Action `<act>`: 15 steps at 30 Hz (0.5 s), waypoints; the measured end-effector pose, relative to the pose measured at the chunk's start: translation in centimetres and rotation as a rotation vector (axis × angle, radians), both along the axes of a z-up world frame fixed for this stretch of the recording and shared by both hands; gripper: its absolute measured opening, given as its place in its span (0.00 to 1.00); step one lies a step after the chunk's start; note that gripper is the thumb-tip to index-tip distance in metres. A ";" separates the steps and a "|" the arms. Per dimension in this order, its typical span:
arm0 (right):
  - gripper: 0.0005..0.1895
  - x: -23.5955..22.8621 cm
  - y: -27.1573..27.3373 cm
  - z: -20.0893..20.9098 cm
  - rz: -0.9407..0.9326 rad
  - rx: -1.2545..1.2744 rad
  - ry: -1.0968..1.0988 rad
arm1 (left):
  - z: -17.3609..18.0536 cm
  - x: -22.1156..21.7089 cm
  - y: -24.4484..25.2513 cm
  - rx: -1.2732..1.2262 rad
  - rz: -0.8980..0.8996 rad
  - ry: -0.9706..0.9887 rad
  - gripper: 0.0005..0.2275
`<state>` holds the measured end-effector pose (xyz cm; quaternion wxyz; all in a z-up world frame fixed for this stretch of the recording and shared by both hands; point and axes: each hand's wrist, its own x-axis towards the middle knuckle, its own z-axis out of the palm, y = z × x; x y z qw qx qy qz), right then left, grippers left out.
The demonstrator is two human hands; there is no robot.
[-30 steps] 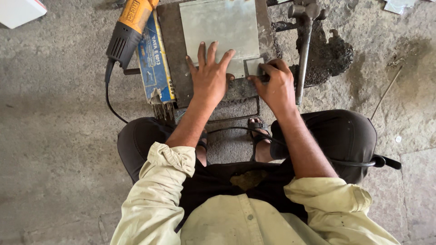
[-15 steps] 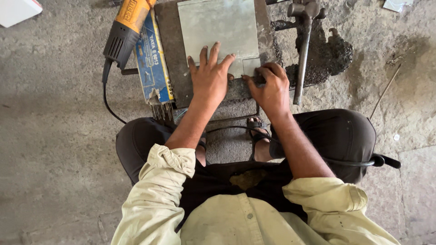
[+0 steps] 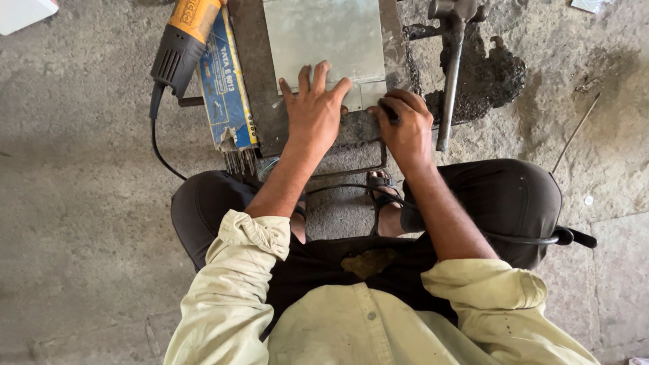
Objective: The person sits on the floor and uses a hammer to flatten and align metal sheets on a workbench. They then use a welding torch to join the metal pieces, creating visible sparks and molten metal. The person repeatedly adjusts the metal sheets and welds different sections.
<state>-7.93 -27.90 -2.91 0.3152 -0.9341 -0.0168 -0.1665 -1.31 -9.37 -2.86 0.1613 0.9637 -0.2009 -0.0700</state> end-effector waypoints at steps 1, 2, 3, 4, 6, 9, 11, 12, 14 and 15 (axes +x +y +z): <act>0.10 0.0 0.0 0.1 -0.002 0.011 0.004 | 0.0 0.0 0.0 0.000 -0.003 0.006 0.18; 0.10 0.0 0.1 0.1 -0.012 0.011 -0.006 | -0.2 -0.1 0.0 -0.012 -0.017 -0.017 0.18; 0.10 0.2 0.3 0.1 -0.023 0.011 -0.015 | -0.3 -0.1 0.0 -0.024 -0.031 -0.040 0.18; 0.09 0.2 0.4 0.1 -0.034 0.012 -0.023 | -0.4 -0.2 0.1 -0.034 -0.046 -0.061 0.18; 0.09 0.3 0.5 0.3 -0.032 0.013 -0.026 | -0.5 -0.4 0.3 -0.043 -0.051 -0.050 0.18; 0.08 0.3 0.4 0.7 -0.017 0.026 -0.006 | -0.7 -0.2 0.2 -0.021 -0.075 -0.058 0.21; 0.07 0.3 0.2 0.7 -0.006 0.030 0.005 | -1.0 0.0 0.2 -0.013 -0.088 -0.078 0.23; 0.07 0.4 0.1 0.7 -0.002 0.027 0.004 | -1.1 0.0 0.2 -0.019 -0.092 -0.094 0.24; 0.07 0.6 0.2 0.7 -0.007 0.025 0.005 | -1.3 -0.1 0.2 -0.020 -0.097 -0.098 0.25; 0.07 0.6 0.2 0.8 -0.015 0.026 0.008 | -1.2 -0.1 0.2 -0.015 -0.098 -0.086 0.24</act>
